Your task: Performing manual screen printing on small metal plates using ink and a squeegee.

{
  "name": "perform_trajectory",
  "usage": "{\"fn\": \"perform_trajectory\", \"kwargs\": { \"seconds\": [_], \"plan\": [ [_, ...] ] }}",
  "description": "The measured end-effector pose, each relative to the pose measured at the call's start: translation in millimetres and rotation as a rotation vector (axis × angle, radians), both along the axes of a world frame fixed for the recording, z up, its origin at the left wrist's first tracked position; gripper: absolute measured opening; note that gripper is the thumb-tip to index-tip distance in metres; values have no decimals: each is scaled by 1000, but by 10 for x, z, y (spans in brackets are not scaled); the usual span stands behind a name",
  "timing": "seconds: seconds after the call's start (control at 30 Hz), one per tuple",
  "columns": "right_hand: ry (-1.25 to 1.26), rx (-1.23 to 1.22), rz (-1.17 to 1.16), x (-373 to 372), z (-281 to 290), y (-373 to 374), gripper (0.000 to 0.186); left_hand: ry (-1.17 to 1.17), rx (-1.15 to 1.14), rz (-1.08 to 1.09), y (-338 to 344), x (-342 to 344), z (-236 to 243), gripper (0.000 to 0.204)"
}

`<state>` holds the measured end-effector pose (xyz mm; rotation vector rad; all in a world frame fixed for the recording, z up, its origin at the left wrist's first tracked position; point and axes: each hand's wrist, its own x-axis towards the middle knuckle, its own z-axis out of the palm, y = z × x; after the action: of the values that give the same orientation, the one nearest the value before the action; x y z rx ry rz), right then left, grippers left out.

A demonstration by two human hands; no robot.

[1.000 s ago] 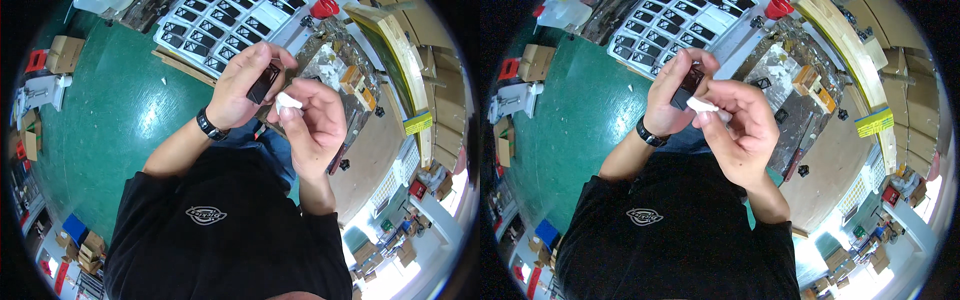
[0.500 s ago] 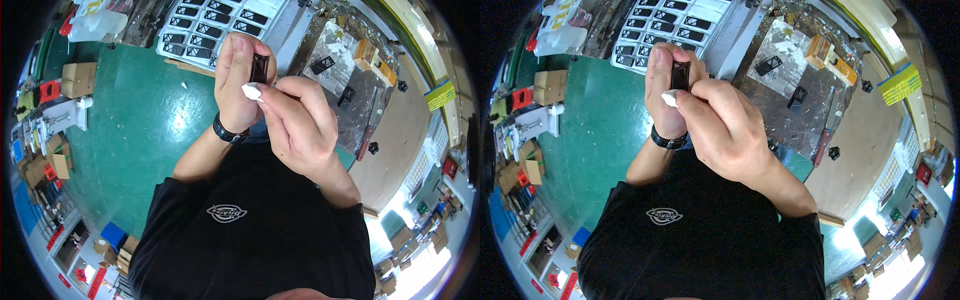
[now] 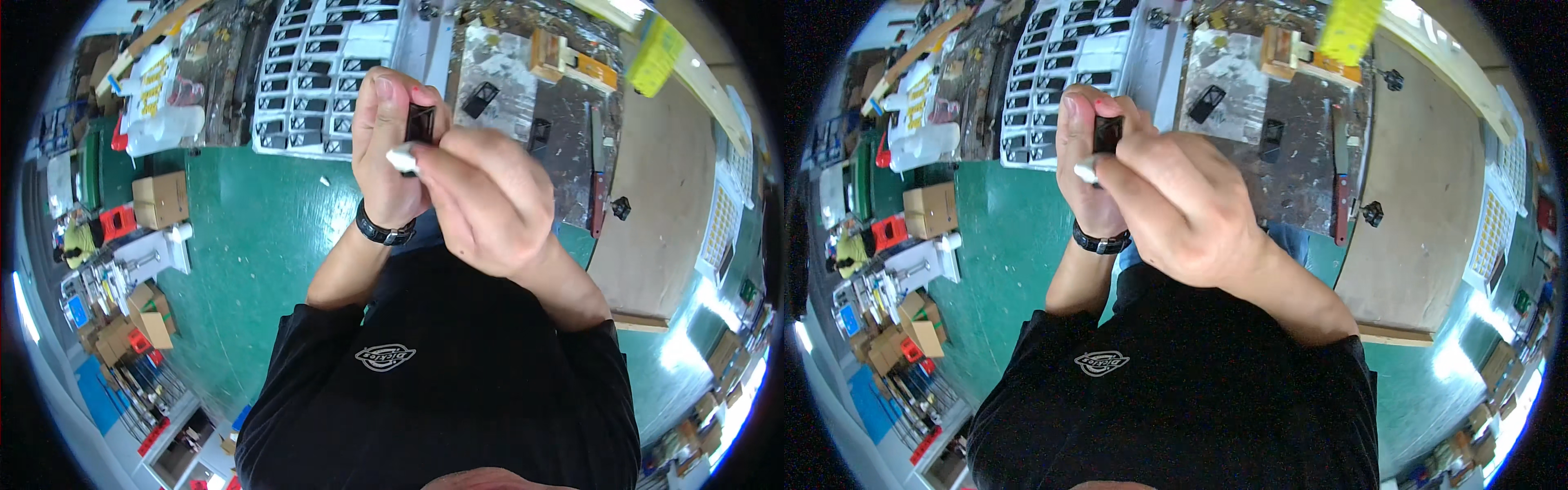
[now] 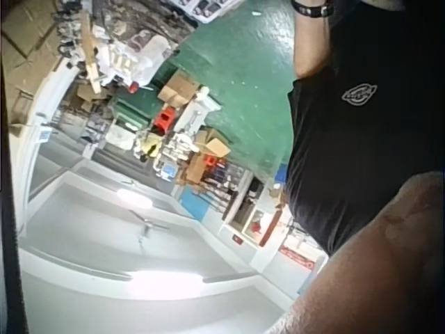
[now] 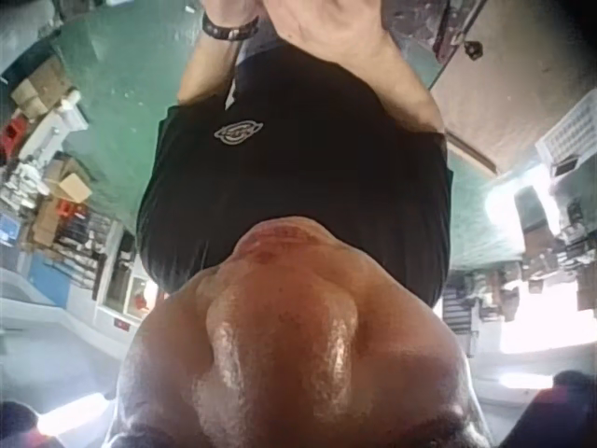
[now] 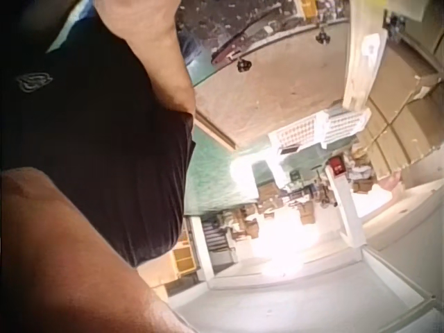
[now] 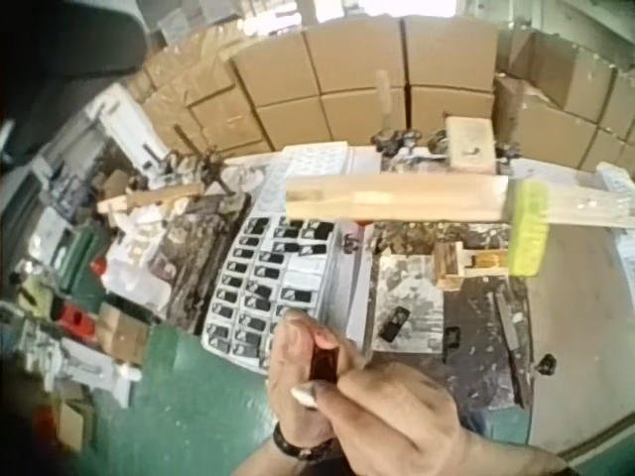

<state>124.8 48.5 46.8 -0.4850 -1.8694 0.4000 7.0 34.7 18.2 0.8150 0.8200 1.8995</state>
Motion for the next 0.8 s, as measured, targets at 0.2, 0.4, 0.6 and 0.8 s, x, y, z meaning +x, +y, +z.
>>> {"fn": "perform_trajectory", "kwargs": {
  "seconds": [0.2, 0.4, 0.6, 0.8],
  "plan": [
    [-25, 82, -78, 378, 75, 34, 18, -104, 19, -273, 166, 206, 203, 29],
    [-40, 200, -114, 607, 205, 134, 20, -14, -61, -347, 255, 498, 299, 28],
    [-36, 213, -141, 783, 85, 112, 23, -164, 59, -529, 319, 496, 248, 29],
    [-28, 221, -130, 790, 138, 140, 24, 43, -122, -328, 263, 660, 336, 29]
  ]
}}
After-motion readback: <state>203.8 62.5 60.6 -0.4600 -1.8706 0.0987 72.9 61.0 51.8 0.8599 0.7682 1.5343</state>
